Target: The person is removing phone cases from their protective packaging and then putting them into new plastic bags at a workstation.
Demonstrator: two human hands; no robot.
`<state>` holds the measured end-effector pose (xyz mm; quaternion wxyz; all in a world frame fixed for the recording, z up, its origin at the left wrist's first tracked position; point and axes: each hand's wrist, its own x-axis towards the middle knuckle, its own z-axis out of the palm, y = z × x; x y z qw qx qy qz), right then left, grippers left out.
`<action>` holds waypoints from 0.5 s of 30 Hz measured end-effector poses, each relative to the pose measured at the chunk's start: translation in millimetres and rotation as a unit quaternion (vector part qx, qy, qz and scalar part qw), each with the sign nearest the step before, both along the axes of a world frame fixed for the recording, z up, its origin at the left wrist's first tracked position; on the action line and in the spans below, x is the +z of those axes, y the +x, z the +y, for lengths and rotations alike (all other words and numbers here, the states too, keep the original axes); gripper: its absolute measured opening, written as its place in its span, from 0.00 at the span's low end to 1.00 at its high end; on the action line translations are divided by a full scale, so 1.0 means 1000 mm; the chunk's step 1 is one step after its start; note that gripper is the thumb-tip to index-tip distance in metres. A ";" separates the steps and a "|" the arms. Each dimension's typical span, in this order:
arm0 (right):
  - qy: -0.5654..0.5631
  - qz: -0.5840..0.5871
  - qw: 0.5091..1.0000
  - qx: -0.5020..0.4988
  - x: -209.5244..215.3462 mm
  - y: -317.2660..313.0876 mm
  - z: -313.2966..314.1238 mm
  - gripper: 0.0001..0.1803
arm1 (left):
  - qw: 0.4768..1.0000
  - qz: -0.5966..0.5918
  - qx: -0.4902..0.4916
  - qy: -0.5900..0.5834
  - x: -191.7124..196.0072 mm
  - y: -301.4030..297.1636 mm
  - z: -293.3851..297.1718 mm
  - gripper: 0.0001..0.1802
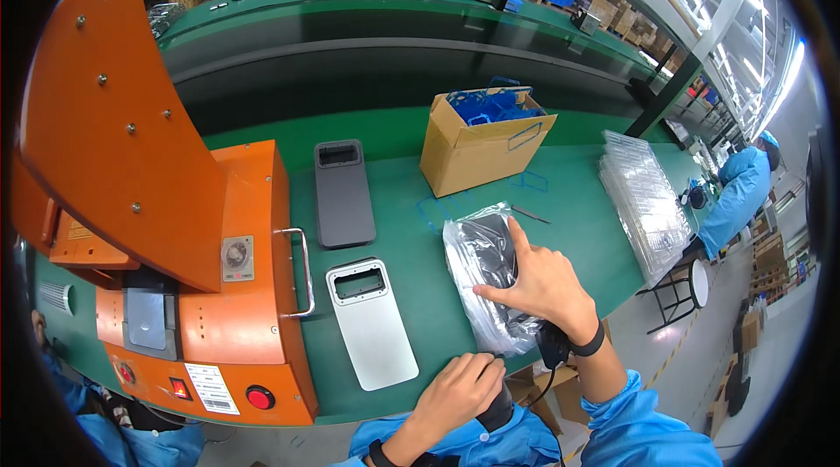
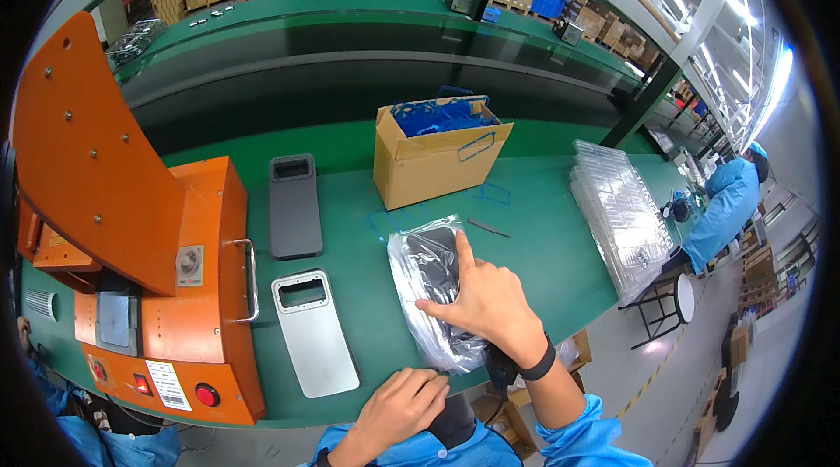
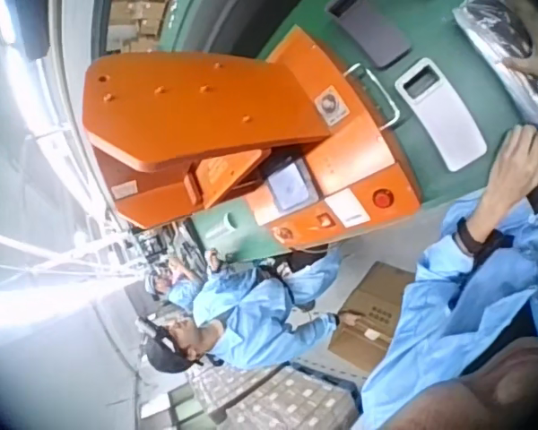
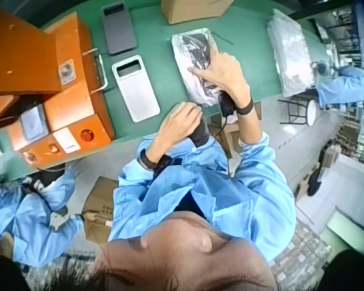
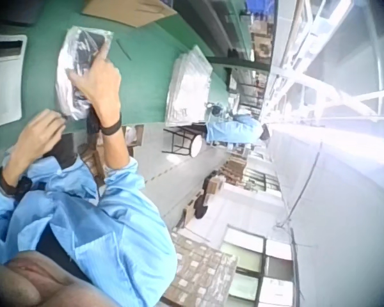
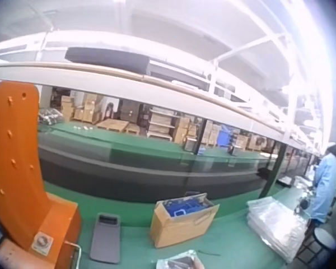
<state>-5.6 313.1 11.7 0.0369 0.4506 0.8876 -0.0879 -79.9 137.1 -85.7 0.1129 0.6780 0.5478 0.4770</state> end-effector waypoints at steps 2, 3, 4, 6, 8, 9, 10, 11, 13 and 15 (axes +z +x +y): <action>0.009 0.009 1.000 0.014 -0.001 -0.001 -0.005 0.61 | 1.000 -0.005 0.024 -0.013 0.006 -0.002 -0.004 0.12; 0.006 0.006 1.000 0.015 -0.004 -0.003 -0.005 0.61 | 0.998 -0.005 0.050 -0.024 0.007 -0.002 -0.003 0.13; 0.012 -0.001 1.000 0.016 -0.006 -0.005 -0.006 0.61 | 0.997 -0.019 0.065 -0.035 0.006 0.000 -0.002 0.18; 0.014 -0.009 1.000 0.020 -0.008 -0.006 -0.005 0.60 | 0.995 0.000 0.084 -0.045 0.008 0.001 0.005 0.20; 0.009 -0.015 1.000 0.015 -0.005 -0.011 -0.006 0.59 | 0.993 0.026 0.090 -0.065 0.006 0.000 0.006 0.25; 0.006 -0.019 1.000 0.006 -0.005 -0.010 -0.006 0.58 | 0.993 0.023 0.089 -0.068 0.005 0.001 0.006 0.25; 0.003 -0.023 1.000 0.005 -0.006 -0.009 -0.004 0.58 | 0.994 0.021 0.086 -0.069 0.005 0.001 0.006 0.25; 0.000 -0.003 1.000 0.027 -0.008 -0.005 -0.001 0.57 | 0.994 0.020 0.083 -0.069 0.005 0.001 0.007 0.26; -0.005 0.017 0.999 0.047 -0.010 0.000 0.003 0.56 | 0.994 0.020 0.085 -0.071 0.004 -0.001 0.006 0.27; -0.033 0.044 0.997 0.052 -0.009 0.004 0.007 0.55 | 0.993 0.021 0.087 -0.071 0.004 0.000 0.007 0.28</action>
